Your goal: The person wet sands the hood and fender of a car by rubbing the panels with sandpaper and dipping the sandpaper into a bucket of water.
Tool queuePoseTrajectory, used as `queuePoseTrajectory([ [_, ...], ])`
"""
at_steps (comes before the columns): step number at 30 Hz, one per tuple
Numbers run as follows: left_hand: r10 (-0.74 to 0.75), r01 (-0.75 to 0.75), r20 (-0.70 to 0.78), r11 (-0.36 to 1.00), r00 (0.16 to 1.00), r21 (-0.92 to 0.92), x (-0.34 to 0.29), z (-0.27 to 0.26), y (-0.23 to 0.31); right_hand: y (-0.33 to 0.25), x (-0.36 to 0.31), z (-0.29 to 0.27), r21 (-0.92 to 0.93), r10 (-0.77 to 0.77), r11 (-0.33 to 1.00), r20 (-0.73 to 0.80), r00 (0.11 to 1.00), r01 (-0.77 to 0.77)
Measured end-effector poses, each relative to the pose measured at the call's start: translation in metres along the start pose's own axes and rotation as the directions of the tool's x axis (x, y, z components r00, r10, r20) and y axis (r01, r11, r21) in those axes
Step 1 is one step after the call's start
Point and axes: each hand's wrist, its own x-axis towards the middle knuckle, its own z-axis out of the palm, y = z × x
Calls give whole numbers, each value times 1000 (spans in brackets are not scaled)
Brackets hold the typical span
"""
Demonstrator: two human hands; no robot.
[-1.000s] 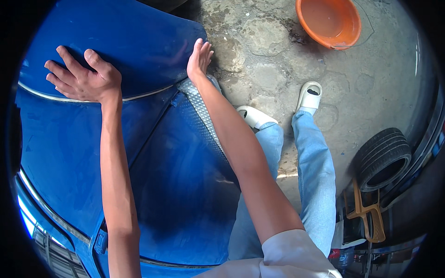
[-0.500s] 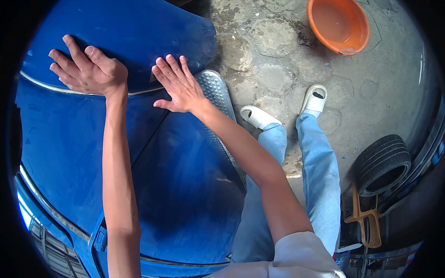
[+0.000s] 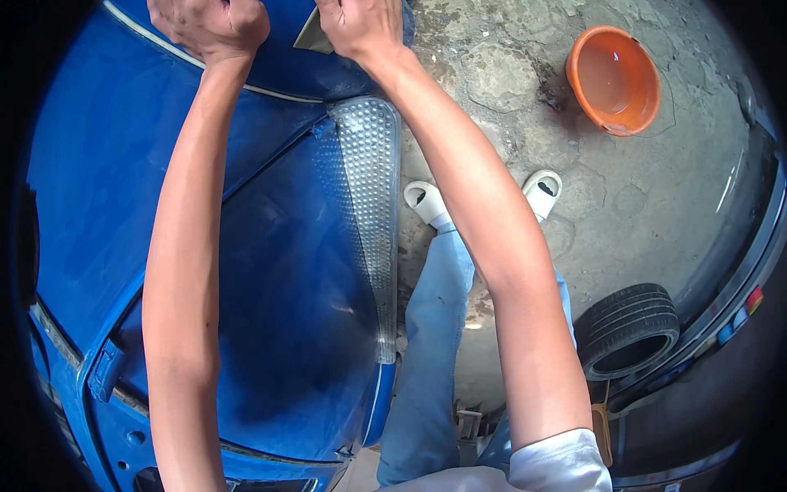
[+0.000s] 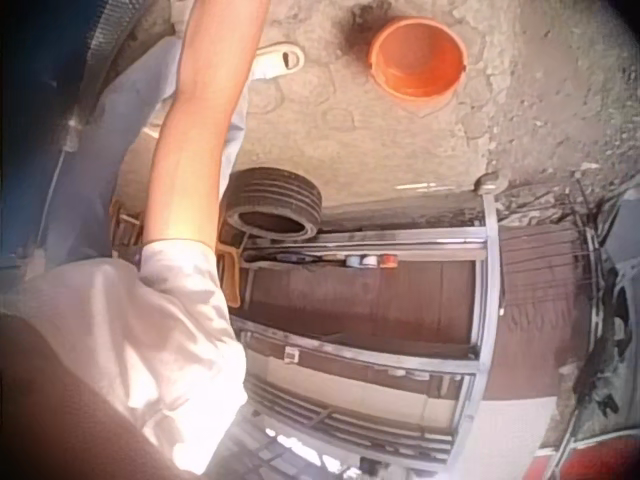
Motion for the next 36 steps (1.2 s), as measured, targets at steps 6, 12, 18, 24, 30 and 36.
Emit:
queuePoseTrajectory([
  [6, -89, 104, 80, 973, 993, -208, 7, -17, 17, -32, -84, 0, 150, 198, 970, -26, 980, -192],
  [12, -505, 508, 181, 643, 844, -574, -59, -71, 42, -43, -67, -3, 344, 394, 885, -198, 898, -312],
  [18, -791, 874, 440, 232, 425, -428, -161, -166, 138, -42, -41, -32, 415, 484, 740, 219, 847, -530],
  [24, -813, 951, 540, 54, 218, -303, -204, -210, 175, -54, -41, -19, 450, 526, 764, -22, 850, -461],
  [30, -777, 939, 613, -90, 143, -333, -200, -167, 153, -64, -44, -7, 670, 563, 633, -55, 824, -388],
  [36, -680, 903, 728, -260, 81, -342, -178, -132, 140, -57, -38, -31, 679, 640, 531, 70, 765, -506],
])
